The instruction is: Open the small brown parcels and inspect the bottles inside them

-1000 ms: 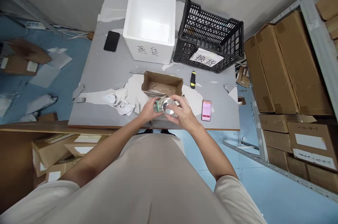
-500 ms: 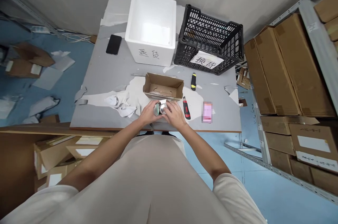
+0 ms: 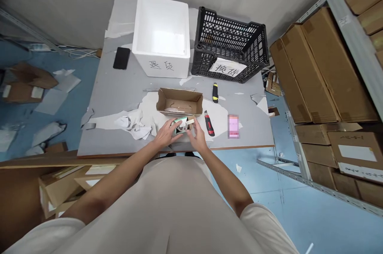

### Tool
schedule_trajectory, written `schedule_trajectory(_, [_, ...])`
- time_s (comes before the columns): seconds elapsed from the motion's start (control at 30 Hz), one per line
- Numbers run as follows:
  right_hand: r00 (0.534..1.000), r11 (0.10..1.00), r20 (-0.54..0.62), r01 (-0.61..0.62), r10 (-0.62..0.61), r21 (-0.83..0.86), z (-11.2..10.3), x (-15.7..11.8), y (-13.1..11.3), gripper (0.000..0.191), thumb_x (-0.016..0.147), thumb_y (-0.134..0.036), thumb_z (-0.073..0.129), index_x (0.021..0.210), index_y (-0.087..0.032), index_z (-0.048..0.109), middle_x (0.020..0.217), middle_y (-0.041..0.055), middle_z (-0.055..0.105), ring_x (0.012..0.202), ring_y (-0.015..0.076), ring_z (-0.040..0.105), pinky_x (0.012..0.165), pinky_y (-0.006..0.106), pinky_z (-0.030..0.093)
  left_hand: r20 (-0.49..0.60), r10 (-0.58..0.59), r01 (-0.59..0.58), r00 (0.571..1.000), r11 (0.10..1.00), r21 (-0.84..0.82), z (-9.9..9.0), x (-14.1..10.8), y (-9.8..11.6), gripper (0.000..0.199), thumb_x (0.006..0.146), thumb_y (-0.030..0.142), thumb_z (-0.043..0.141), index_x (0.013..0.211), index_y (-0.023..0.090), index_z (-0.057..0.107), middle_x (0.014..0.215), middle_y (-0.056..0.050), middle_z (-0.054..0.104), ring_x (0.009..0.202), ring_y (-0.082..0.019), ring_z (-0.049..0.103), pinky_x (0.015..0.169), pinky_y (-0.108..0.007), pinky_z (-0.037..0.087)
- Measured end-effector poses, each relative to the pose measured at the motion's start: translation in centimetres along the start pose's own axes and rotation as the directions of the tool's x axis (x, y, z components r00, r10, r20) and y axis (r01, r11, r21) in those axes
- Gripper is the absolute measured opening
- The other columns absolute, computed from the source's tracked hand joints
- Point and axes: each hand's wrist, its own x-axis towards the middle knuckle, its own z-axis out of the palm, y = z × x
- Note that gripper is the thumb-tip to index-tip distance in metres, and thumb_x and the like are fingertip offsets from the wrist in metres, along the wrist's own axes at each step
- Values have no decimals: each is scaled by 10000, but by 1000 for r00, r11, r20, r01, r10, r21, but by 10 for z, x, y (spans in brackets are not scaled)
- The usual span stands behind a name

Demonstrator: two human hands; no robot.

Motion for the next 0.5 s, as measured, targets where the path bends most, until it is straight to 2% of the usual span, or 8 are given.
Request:
schedule_trajectory(0.07, [989, 995, 121, 87, -81, -43, 4, 5, -2, 596, 937, -377, 434, 1483, -189, 287, 1437, 158, 463, 1336, 252, 447, 1083, 450, 412, -15, -14, 14, 1000, 1000, -15, 1, -1, -2, 506, 835, 402, 595, 1291, 205, 500, 1326, -165, 462, 1227, -300, 487, 1011, -481, 433])
schedule_trajectory(0.13, [953, 965, 232, 226, -192, -130, 3, 13, -3, 519, 933, -345, 438, 1420, -167, 407, 1427, 163, 474, 1363, 261, 408, 1123, 482, 351, -24, -15, 13, 1000, 999, -50, 0, -2, -4, 516, 820, 403, 614, 1279, 204, 488, 1309, -159, 488, 1223, -292, 501, 1014, -475, 437])
schedule_trajectory(0.23, [857, 876, 400, 432, -325, -214, -6, 29, 0, 458, 925, -346, 463, 1316, -115, 511, 1409, 199, 480, 1393, 297, 348, 1128, 555, 301, -49, -50, 43, 998, 989, -142, -2, -2, -6, 636, 757, 438, 681, 1282, 187, 423, 1259, -156, 533, 1190, -287, 544, 983, -460, 470])
schedule_trajectory(0.3, [787, 825, 483, 527, -383, -204, -12, 42, -2, 435, 909, -367, 507, 1260, -113, 545, 1426, 196, 464, 1399, 318, 329, 1103, 577, 326, -49, -97, 85, 994, 976, -203, -4, -1, -7, 712, 710, 452, 720, 1279, 184, 386, 1227, -150, 554, 1154, -288, 576, 952, -459, 493])
schedule_trajectory(0.4, [712, 767, 557, 612, -427, -194, -18, 58, -11, 434, 851, -363, 624, 1237, -172, 569, 1451, 144, 456, 1350, 342, 397, 1063, 553, 385, 13, -122, 121, 992, 950, -289, -7, 2, -5, 777, 697, 393, 736, 1326, 198, 324, 1292, -158, 529, 1205, -287, 557, 978, -465, 483])
schedule_trajectory(0.5, [704, 717, 602, 634, -378, -291, -15, 64, -22, 583, 754, -399, 734, 1292, -265, 552, 1481, 92, 430, 1236, 364, 510, 1021, 533, 431, 98, -152, 177, 984, 918, -354, -9, 6, 0, 942, 706, 234, 694, 1458, 210, 126, 1433, -205, 423, 1326, -285, 452, 1045, -481, 427])
